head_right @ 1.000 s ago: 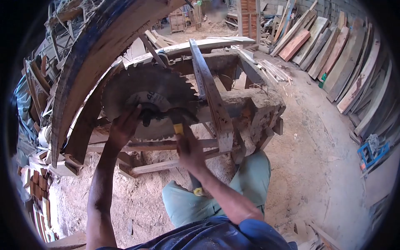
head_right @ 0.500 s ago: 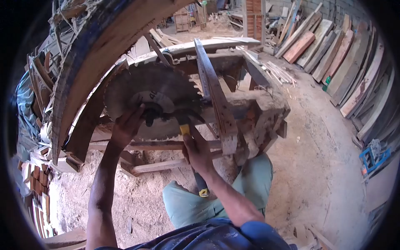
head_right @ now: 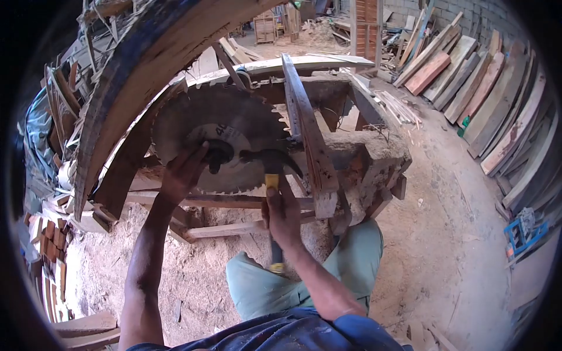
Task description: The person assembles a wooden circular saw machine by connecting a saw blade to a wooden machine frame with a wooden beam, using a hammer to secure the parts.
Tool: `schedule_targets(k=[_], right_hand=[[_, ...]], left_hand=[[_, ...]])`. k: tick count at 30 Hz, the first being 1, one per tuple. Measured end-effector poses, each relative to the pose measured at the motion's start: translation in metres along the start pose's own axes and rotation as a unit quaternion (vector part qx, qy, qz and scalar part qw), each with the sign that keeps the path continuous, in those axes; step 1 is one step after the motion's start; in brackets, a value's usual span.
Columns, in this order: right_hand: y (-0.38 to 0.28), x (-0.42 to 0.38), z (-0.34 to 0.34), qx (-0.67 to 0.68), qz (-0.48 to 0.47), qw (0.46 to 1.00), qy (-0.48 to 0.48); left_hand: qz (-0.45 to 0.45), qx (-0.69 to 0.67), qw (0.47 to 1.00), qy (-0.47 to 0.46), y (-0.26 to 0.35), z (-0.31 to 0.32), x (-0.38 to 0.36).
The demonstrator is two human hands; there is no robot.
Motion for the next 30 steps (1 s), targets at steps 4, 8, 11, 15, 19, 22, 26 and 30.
schedule_targets(k=[4, 8, 11, 15, 19, 22, 26, 30], right_hand=[[0.017, 0.006, -0.003, -0.074, 0.088, 0.991, -0.061], [0.028, -0.029, -0.022, -0.101, 0.099, 0.987, -0.074], [-0.021, -0.062, -0.009, -0.063, 0.089, 0.994, -0.018], [-0.016, -0.080, -0.025, -0.127, 0.072, 0.988, -0.059], [-0.027, -0.085, -0.026, -0.144, 0.062, 0.986, -0.060], [-0.030, -0.089, -0.022, -0.144, 0.067, 0.985, -0.067], [-0.028, -0.088, -0.020, -0.209, -0.008, 0.975, -0.079], [-0.052, -0.069, -0.009, -0.279, -0.060, 0.956, -0.062]], left_hand=[[-0.023, -0.014, 1.000, 0.014, 0.005, 0.013, -0.007], [-0.201, -0.094, 0.967, 0.127, 0.039, 0.034, -0.038], [-0.364, -0.074, 0.898, 0.236, 0.079, 0.071, -0.033], [-0.460, 0.055, 0.845, 0.267, 0.092, 0.098, -0.014], [-0.425, 0.059, 0.866, 0.258, 0.080, 0.098, -0.015], [-0.362, 0.071, 0.907, 0.202, 0.068, 0.080, -0.024], [-0.177, 0.133, 0.973, 0.071, 0.037, 0.045, -0.020], [-0.036, 0.089, 0.995, 0.017, 0.014, 0.023, -0.007]])
Point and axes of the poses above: each hand's wrist, its own x-axis towards the middle knuckle, its own z-axis out of the palm, y = z × x, the point moved 4 cm from there along x, towards the middle knuckle, and after that the axes turned 3 degrees about -z, right-handed, at the moved point
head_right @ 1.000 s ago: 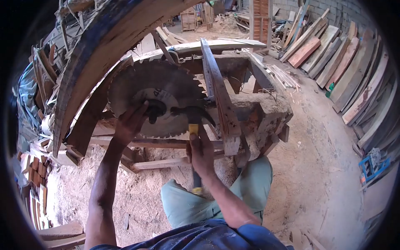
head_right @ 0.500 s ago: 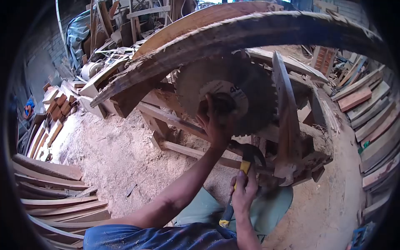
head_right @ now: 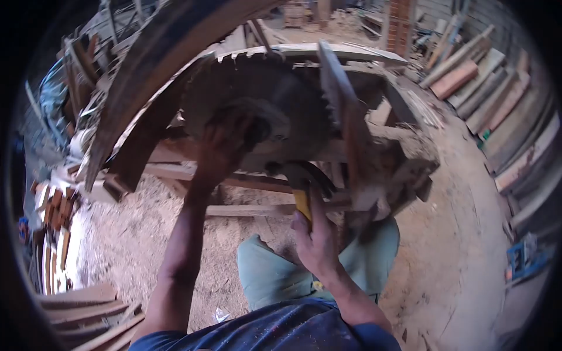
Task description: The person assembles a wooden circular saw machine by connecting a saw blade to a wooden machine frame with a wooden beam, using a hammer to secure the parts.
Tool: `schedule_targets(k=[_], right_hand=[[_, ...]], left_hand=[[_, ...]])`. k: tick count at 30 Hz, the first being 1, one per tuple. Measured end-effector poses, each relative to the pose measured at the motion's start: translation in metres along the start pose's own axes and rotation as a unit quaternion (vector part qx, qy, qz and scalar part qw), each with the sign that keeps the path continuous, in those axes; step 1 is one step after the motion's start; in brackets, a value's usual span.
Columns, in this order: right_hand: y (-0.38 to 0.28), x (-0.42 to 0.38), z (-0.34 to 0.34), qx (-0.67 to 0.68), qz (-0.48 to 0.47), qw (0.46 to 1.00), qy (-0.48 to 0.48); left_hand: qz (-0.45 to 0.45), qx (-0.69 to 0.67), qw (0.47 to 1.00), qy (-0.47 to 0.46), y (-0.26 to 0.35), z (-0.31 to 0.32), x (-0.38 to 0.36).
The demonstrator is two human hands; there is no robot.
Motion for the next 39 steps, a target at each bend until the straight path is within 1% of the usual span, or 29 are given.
schedule_targets(k=[3, 6, 8, 10, 12, 13, 15, 18, 20, 22, 23, 25, 26, 28, 30, 31, 32, 34, 35, 37, 39], right_hand=[[-0.017, 0.027, -0.009, -0.070, -0.093, 0.993, 0.017], [-0.038, 0.052, -0.014, -0.108, -0.107, 0.988, 0.037], [-0.063, 0.070, -0.020, -0.135, -0.214, 0.963, 0.093], [-0.083, 0.082, -0.020, -0.130, -0.253, 0.952, 0.117], [-0.094, 0.088, -0.018, -0.099, -0.221, 0.964, 0.111], [-0.088, 0.091, -0.014, -0.150, -0.193, 0.968, 0.062], [-0.068, 0.095, -0.005, -0.248, -0.137, 0.958, -0.036], [-0.055, 0.089, -0.012, -0.216, -0.056, 0.973, -0.053], [-0.072, 0.087, -0.018, -0.224, -0.193, 0.954, 0.049], [-0.080, 0.083, -0.015, -0.241, -0.261, 0.928, 0.109], [-0.083, 0.086, -0.009, -0.261, -0.270, 0.919, 0.118], [-0.070, 0.088, -0.006, -0.265, -0.215, 0.937, 0.072], [-0.049, 0.089, -0.005, -0.246, -0.151, 0.957, 0.019], [-0.048, 0.092, -0.005, -0.172, -0.070, 0.982, -0.020], [-0.057, 0.081, -0.012, -0.063, -0.020, 0.998, 0.010], [-0.061, 0.081, -0.012, -0.122, -0.097, 0.986, 0.057], [-0.063, 0.082, -0.007, -0.186, -0.171, 0.962, 0.108], [-0.053, 0.084, -0.005, -0.237, -0.175, 0.951, 0.095], [-0.042, 0.089, -0.003, -0.216, -0.113, 0.969, 0.032], [-0.042, 0.089, -0.002, -0.161, -0.079, 0.984, -0.014], [-0.055, 0.082, -0.010, -0.103, -0.132, 0.986, 0.018]], left_hand=[[-0.070, -0.025, 0.997, -0.005, -0.001, -0.011, 0.001], [-0.043, 0.000, 0.999, 0.006, -0.004, -0.011, 0.001], [-0.047, 0.005, 0.999, -0.010, -0.004, -0.012, 0.001], [-0.049, 0.005, 0.999, -0.021, -0.004, -0.013, 0.002], [-0.051, -0.005, 0.998, -0.028, -0.003, -0.014, 0.003], [-0.041, -0.006, 0.999, -0.032, -0.002, -0.015, 0.004], [-0.023, -0.005, 0.999, -0.037, -0.005, -0.018, 0.009], [0.001, 0.006, 0.998, -0.059, -0.006, -0.025, 0.015], [0.009, 0.003, 0.998, -0.058, -0.009, -0.023, 0.017], [0.015, -0.002, 0.998, -0.067, -0.010, -0.023, 0.016], [0.013, -0.002, 0.998, -0.069, -0.010, -0.024, 0.017], [0.012, -0.003, 0.997, -0.070, -0.008, -0.024, 0.015], [0.013, -0.002, 0.997, -0.070, -0.008, -0.023, 0.015], [0.014, 0.003, 0.998, -0.062, -0.011, -0.024, 0.017], [0.020, 0.001, 0.998, -0.061, -0.009, -0.025, 0.015], [0.022, 0.011, 0.998, -0.065, -0.010, -0.025, 0.016], [0.025, 0.016, 0.997, -0.066, -0.011, -0.025, 0.014], [0.030, 0.012, 0.997, -0.072, -0.008, -0.022, 0.017], [0.031, 0.011, 0.997, -0.074, -0.008, -0.023, 0.019], [0.033, 0.012, 0.996, -0.077, -0.009, -0.027, 0.021], [0.033, 0.008, 0.997, -0.076, -0.009, -0.026, 0.020]])
Point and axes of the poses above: each hand's wrist, its own x-axis towards the middle knuckle, its own z-axis out of the palm, y = z × x, the point moved 4 cm from there along x, towards the middle knuckle, and after that the axes turned 3 degrees about -z, right-handed, at the moved point
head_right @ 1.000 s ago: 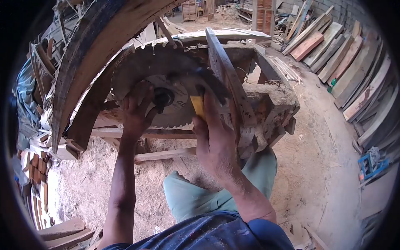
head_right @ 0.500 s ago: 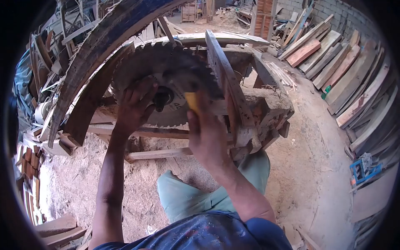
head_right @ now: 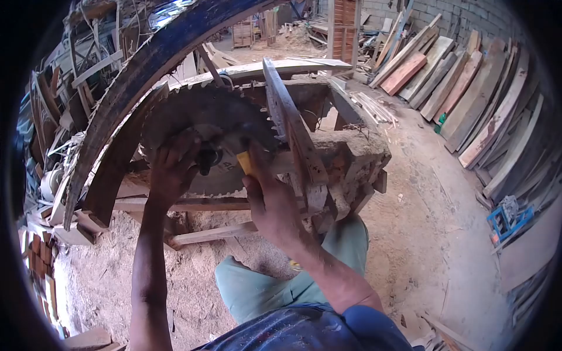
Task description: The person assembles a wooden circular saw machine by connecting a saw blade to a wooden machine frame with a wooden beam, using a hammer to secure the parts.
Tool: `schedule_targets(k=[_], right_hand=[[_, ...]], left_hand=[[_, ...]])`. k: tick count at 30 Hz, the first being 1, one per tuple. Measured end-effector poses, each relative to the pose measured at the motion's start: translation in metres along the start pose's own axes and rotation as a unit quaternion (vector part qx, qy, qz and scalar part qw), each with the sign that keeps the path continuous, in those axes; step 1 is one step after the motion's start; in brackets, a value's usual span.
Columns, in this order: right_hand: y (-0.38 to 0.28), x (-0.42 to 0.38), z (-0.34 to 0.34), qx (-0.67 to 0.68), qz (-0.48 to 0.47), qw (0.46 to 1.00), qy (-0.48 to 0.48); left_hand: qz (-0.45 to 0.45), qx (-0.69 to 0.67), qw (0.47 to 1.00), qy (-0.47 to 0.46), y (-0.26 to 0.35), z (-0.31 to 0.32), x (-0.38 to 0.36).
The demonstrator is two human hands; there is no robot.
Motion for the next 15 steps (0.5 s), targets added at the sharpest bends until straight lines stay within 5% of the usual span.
schedule_targets(k=[2, 7, 12, 15], right_hand=[[0.002, 0.000, 0.008, -0.006, -0.024, 0.998, 0.061], [0.017, 0.002, 0.013, -0.047, 0.078, 0.993, -0.078], [-0.010, -0.003, -0.004, 0.065, -0.013, 0.995, 0.073], [0.018, -0.002, 0.015, -0.014, 0.033, 0.998, -0.044]], left_hand=[[0.000, -0.003, 1.000, 0.006, -0.002, -0.001, 0.001], [0.003, 0.003, 1.000, 0.005, 0.001, -0.004, 0.003], [-0.005, 0.000, 1.000, 0.009, 0.002, -0.001, -0.001], [-0.010, -0.006, 1.000, 0.007, 0.002, -0.001, -0.002]])
Point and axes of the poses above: each hand's wrist, its own x-axis towards the middle knuckle, its own z-axis out of the palm, y = z × x, the point moved 4 cm from there along x, towards the middle knuckle, and after that the axes turned 3 degrees about -z, right-handed, at the moved point
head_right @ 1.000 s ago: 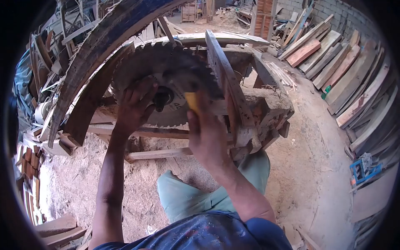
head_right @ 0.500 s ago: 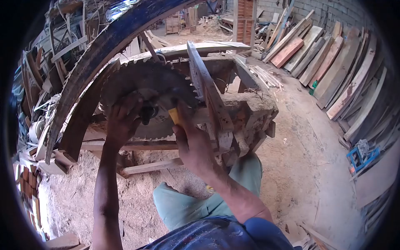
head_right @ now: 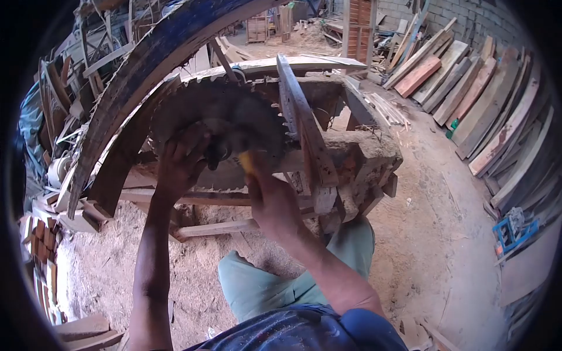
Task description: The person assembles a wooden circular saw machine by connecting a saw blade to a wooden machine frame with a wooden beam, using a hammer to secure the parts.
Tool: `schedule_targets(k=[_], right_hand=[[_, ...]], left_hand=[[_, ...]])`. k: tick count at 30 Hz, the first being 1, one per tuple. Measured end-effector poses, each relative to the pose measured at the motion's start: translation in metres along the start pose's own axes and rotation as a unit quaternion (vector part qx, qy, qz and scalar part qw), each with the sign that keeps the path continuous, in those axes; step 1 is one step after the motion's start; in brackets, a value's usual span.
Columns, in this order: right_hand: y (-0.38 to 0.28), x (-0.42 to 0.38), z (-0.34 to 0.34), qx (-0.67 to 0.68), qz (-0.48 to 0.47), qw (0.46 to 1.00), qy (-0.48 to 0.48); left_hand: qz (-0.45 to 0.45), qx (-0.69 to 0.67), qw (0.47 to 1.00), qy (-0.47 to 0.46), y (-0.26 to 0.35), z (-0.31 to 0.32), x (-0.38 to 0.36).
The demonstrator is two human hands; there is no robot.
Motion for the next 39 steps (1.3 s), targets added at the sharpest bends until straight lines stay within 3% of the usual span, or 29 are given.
schedule_targets(k=[3, 6, 9, 12, 14, 16, 18, 21, 24, 27, 29, 33, 36, 39], right_hand=[[-0.004, -0.001, -0.010, 0.033, 0.021, 0.999, -0.030], [-0.031, -0.002, -0.022, 0.076, -0.007, 0.994, 0.078], [0.003, 0.004, 0.005, -0.057, -0.058, 0.996, 0.037], [0.006, -0.001, -0.011, 0.018, 0.048, 0.999, -0.018], [-0.007, -0.006, -0.021, 0.067, 0.032, 0.994, 0.077], [-0.001, -0.005, -0.012, 0.048, 0.022, 0.995, 0.082], [0.019, 0.001, 0.006, -0.046, 0.012, 0.999, 0.000], [0.021, -0.003, -0.008, 0.070, 0.058, 0.996, -0.016], [-0.004, -0.008, -0.017, 0.145, 0.041, 0.983, 0.110], [0.017, 0.000, 0.007, 0.011, 0.007, 1.000, 0.008], [0.017, -0.007, -0.003, 0.059, 0.037, 0.998, 0.007], [0.012, -0.009, -0.005, 0.149, -0.018, 0.977, 0.151], [0.031, -0.002, 0.005, 0.022, 0.088, 0.995, -0.032], [0.024, -0.010, -0.006, 0.155, 0.063, 0.985, 0.046]], left_hand=[[0.005, 0.014, 1.000, -0.002, 0.001, -0.001, 0.002], [0.006, 0.022, 1.000, -0.001, -0.001, 0.002, -0.001], [0.001, 0.016, 1.000, 0.002, -0.002, 0.003, -0.002], [0.015, 0.022, 1.000, 0.003, -0.001, 0.001, 0.000], [0.011, 0.017, 1.000, 0.011, -0.002, 0.004, -0.001], [0.008, 0.018, 1.000, 0.011, -0.004, 0.004, -0.003], [0.009, 0.023, 1.000, 0.010, -0.001, 0.001, -0.001], [0.011, 0.026, 1.000, 0.001, -0.001, 0.001, 0.001], [0.008, 0.014, 1.000, 0.017, -0.002, 0.002, -0.001], [0.002, 0.011, 1.000, 0.012, -0.001, -0.001, 0.000], [0.007, 0.008, 1.000, 0.019, -0.002, 0.000, -0.001], [0.001, -0.006, 1.000, 0.026, -0.005, 0.003, -0.003], [0.004, 0.013, 1.000, 0.024, -0.004, 0.003, -0.003], [0.013, 0.001, 0.999, 0.040, -0.007, 0.007, -0.004]])
Point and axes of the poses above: each hand's wrist, its own x-axis towards the middle knuckle, its own z-axis out of the palm, y = z × x, the point moved 4 cm from there along x, towards the middle knuckle, and after that the axes turned 3 degrees about -z, right-handed, at the moved point
